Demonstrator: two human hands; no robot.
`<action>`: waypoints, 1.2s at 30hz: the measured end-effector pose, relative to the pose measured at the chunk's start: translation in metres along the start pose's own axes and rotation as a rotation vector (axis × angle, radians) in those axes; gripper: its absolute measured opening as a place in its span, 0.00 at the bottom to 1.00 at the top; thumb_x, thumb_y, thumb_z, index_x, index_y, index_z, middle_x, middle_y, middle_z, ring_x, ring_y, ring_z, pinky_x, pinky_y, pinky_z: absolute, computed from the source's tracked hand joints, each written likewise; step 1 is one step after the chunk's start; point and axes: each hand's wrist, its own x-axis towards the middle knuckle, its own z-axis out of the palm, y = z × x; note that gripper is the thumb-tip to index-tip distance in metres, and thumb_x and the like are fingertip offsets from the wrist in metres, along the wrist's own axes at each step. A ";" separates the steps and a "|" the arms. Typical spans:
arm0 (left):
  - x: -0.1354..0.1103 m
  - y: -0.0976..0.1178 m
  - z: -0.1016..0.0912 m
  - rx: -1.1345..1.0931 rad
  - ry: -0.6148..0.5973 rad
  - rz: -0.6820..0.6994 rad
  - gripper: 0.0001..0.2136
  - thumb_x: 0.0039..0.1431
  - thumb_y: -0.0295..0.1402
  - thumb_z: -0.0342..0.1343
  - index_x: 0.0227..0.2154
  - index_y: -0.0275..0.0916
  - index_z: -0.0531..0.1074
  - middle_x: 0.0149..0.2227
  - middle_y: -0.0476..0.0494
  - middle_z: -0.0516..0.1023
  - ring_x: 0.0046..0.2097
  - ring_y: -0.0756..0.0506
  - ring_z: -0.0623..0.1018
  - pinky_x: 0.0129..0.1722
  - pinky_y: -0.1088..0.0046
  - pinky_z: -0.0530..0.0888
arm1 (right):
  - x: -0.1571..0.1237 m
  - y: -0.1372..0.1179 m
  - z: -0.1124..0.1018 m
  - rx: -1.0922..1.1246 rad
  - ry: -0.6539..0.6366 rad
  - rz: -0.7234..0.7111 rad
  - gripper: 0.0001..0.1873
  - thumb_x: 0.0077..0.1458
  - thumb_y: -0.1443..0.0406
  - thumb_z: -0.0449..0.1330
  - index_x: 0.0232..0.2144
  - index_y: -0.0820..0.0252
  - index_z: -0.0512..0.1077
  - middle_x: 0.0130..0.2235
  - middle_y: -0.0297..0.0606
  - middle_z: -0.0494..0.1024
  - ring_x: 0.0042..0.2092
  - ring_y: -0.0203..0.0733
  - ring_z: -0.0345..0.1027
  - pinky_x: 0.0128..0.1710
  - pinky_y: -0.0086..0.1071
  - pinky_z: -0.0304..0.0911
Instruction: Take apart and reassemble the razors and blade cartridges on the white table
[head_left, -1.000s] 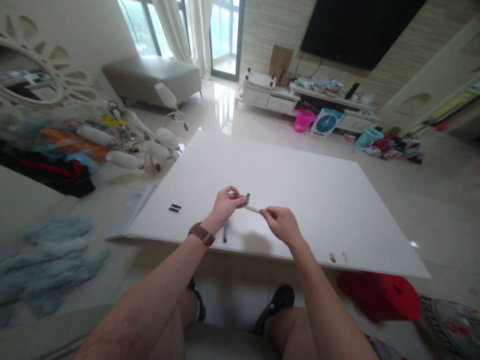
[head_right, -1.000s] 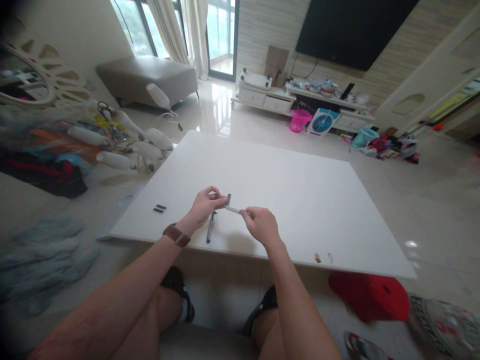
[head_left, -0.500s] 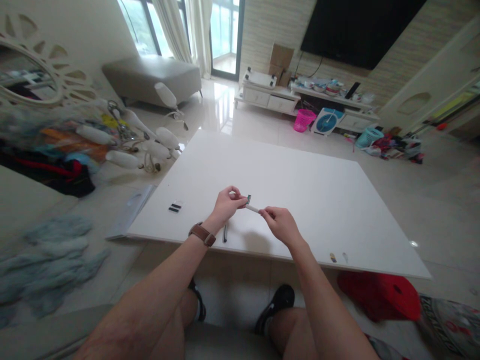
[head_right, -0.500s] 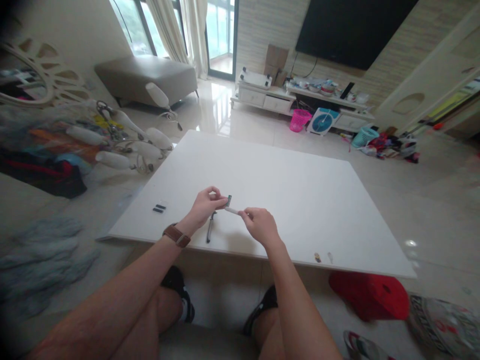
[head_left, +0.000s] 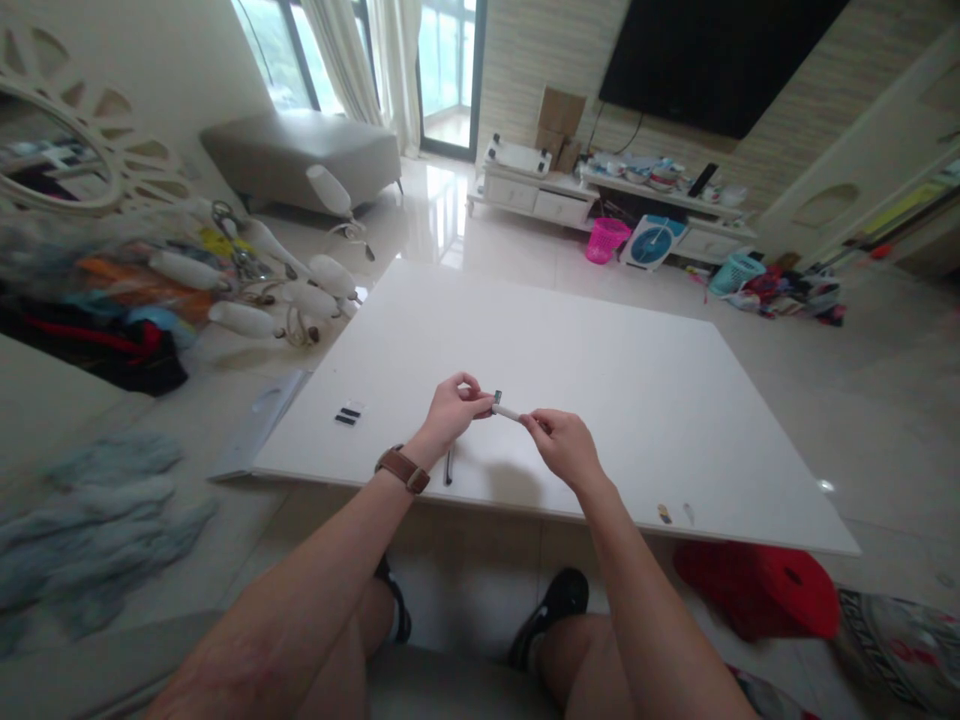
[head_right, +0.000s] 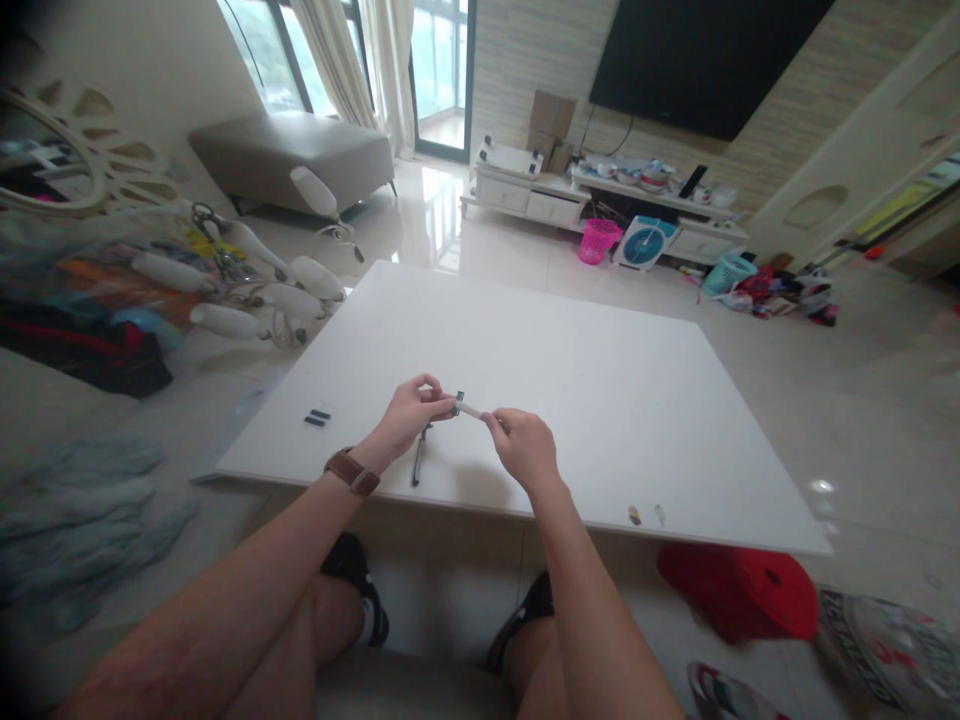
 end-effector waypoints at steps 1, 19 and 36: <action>0.000 0.000 0.000 0.006 0.004 0.005 0.17 0.41 0.26 0.70 0.28 0.37 0.64 0.28 0.44 0.80 0.31 0.48 0.80 0.36 0.68 0.78 | 0.000 0.000 0.000 -0.003 -0.030 -0.007 0.21 0.64 0.54 0.52 0.25 0.57 0.75 0.24 0.34 0.74 0.26 0.35 0.61 0.28 0.31 0.45; -0.003 0.000 0.002 0.003 -0.037 -0.068 0.18 0.42 0.25 0.69 0.30 0.37 0.63 0.27 0.44 0.80 0.30 0.49 0.79 0.35 0.69 0.77 | 0.000 0.000 -0.001 -0.043 0.088 0.110 0.21 0.65 0.53 0.52 0.28 0.56 0.76 0.25 0.35 0.75 0.27 0.36 0.61 0.28 0.31 0.44; -0.005 0.000 0.002 0.009 -0.072 -0.125 0.19 0.41 0.24 0.70 0.31 0.37 0.64 0.26 0.44 0.79 0.29 0.48 0.78 0.34 0.68 0.77 | 0.001 -0.001 -0.002 -0.020 0.061 0.139 0.22 0.64 0.53 0.52 0.27 0.57 0.77 0.24 0.36 0.74 0.27 0.37 0.61 0.27 0.31 0.44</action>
